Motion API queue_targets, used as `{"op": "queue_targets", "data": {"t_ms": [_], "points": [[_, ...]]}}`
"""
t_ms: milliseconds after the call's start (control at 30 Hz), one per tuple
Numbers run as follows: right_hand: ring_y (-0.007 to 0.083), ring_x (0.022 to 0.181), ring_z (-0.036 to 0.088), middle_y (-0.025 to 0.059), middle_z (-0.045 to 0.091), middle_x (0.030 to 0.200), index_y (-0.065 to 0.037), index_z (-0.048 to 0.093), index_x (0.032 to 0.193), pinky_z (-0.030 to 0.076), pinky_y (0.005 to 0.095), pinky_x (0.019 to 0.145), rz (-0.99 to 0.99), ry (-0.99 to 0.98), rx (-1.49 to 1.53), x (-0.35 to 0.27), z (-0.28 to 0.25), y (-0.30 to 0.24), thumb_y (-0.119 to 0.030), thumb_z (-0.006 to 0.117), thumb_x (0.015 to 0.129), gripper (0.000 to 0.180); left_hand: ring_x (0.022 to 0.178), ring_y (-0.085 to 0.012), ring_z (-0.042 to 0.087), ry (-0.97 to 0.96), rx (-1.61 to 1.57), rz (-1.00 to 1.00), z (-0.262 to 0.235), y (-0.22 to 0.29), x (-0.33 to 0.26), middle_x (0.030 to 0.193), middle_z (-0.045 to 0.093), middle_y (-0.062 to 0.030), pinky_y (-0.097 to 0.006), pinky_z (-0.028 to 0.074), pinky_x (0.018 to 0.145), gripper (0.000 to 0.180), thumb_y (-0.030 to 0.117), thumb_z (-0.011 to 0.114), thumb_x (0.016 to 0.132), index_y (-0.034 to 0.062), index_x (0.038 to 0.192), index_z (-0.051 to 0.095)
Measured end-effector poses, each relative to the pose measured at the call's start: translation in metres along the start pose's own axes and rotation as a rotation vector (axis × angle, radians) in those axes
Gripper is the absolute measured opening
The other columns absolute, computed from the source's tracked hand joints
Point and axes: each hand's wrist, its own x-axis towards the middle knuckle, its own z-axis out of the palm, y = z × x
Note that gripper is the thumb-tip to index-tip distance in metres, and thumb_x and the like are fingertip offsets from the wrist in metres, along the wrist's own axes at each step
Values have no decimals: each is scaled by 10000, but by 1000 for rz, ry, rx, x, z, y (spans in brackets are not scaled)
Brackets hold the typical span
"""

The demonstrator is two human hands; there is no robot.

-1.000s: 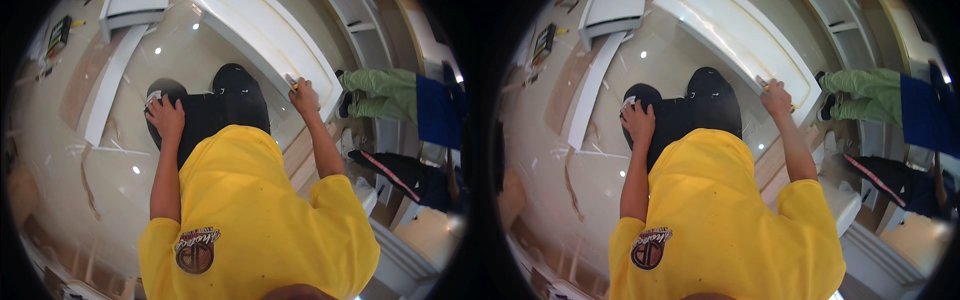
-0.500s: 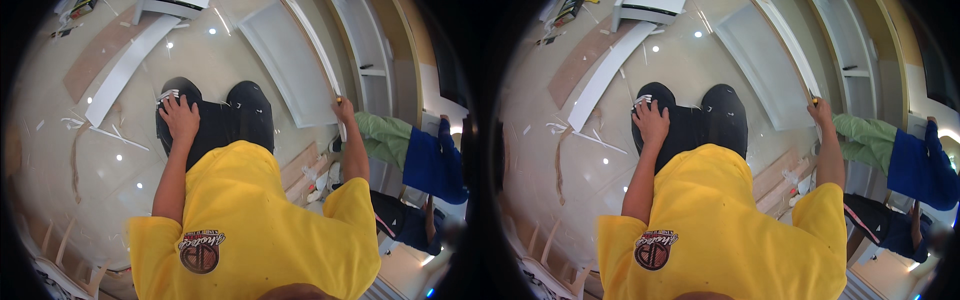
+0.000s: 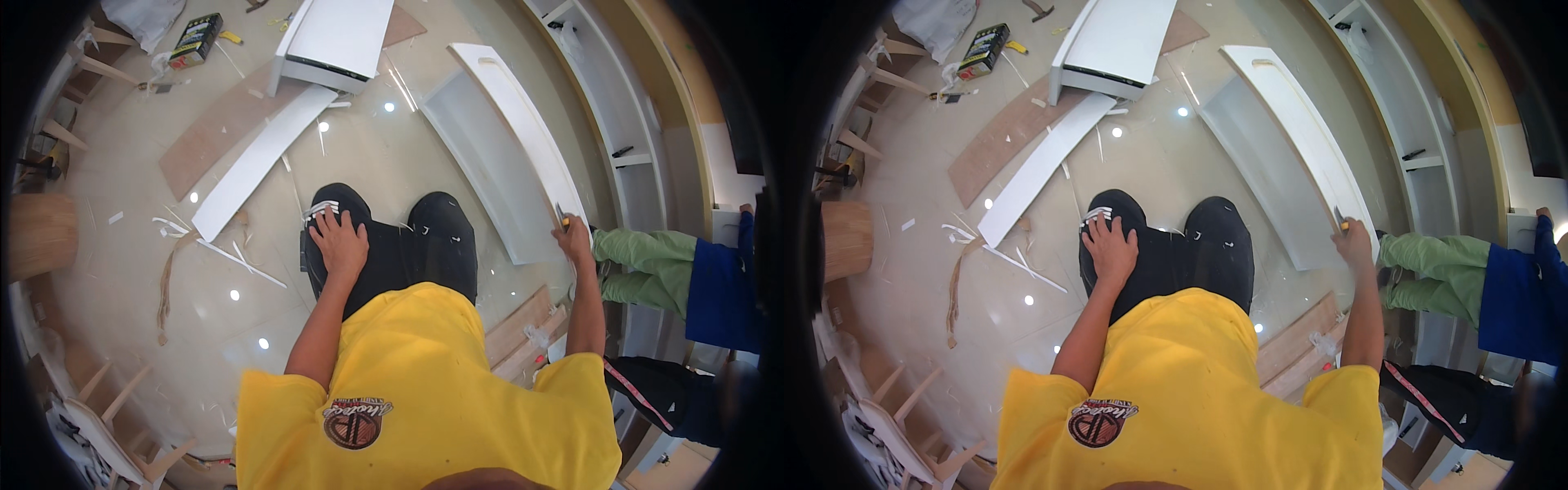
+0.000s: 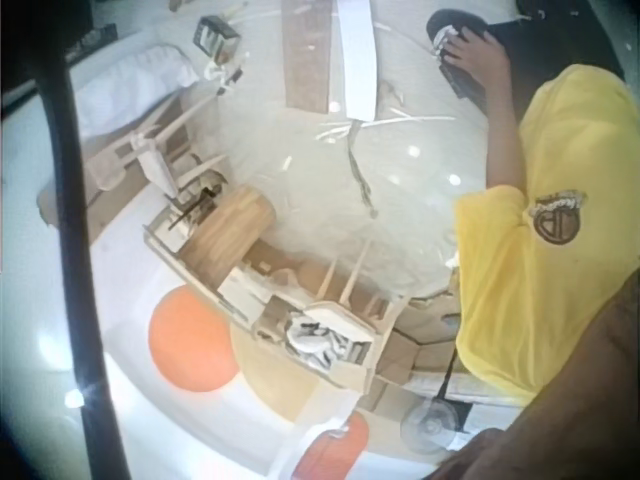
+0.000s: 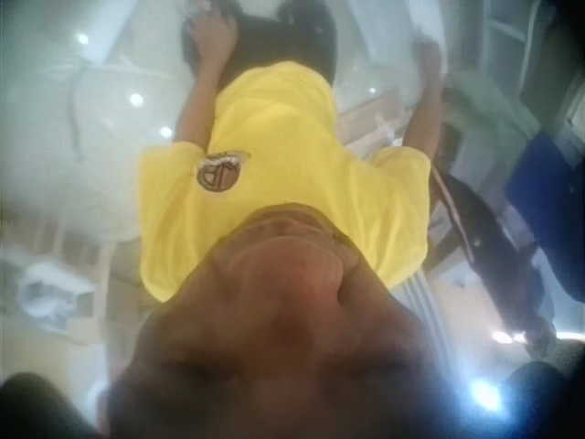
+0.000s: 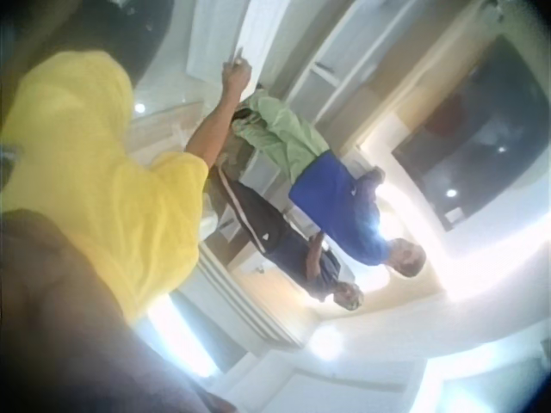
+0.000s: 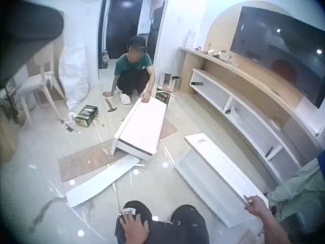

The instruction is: The person kneels on the floor and uses a utility knife to cut protective film from white cabinet doors and panels. They peel off the film, flip the parts, and continue trimming edges while other workers handle similar pieces nearby.

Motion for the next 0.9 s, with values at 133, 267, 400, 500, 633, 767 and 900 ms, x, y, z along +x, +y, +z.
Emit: {"op": "queue_targets", "data": {"t_ms": [133,267,400,500,633,767,900], "points": [[466,995,633,230,588,1108,-24,564,1193,523,526,828,29,53,-19,-33,31,-37,-173,807,772,509,1458,-429,305,14,6,3,1,-2,0,1536,406,-237,-610,212,1180,512,355,625,945,57,1360,581],[483,932,637,226,553,1119,-32,510,1133,532,543,792,117,63,32,-72,54,-92,-119,795,776,465,1456,-432,306,11,18,18,0,-4,-2,1532,408,-240,-617,208,1179,522,361,626,942,59,1365,581],[485,880,646,227,535,1120,-21,490,1078,544,539,765,168,106,52,-93,75,-122,-81,789,773,432,1452,-443,303,-9,8,41,1,-6,0,1526,406,-247,-631,198,1179,535,364,630,937,52,1368,578],[480,887,650,234,528,1116,-7,491,1070,545,535,757,206,140,61,-86,74,-127,-64,776,772,416,1445,-450,309,9,8,47,1,-9,-1,1524,404,-255,-639,199,1174,539,359,634,931,45,1366,579],[477,891,652,242,521,1114,0,497,1061,546,531,762,162,121,61,-81,85,-134,-12,739,755,390,1441,-453,314,36,31,66,11,-4,2,1524,403,-259,-637,202,1171,537,353,636,928,39,1361,582],[479,882,651,243,521,1108,5,503,1045,544,538,758,171,102,115,-79,78,-163,0,713,757,356,1442,-446,320,43,66,58,16,0,-1,1516,419,-252,-636,218,1166,534,371,642,928,54,1355,596],[474,868,649,238,516,1105,-3,497,1022,546,535,744,125,94,139,-76,81,-174,-8,727,748,358,1444,-443,322,48,97,57,18,3,-3,1522,417,-253,-633,217,1168,546,385,636,929,58,1364,591]]}}
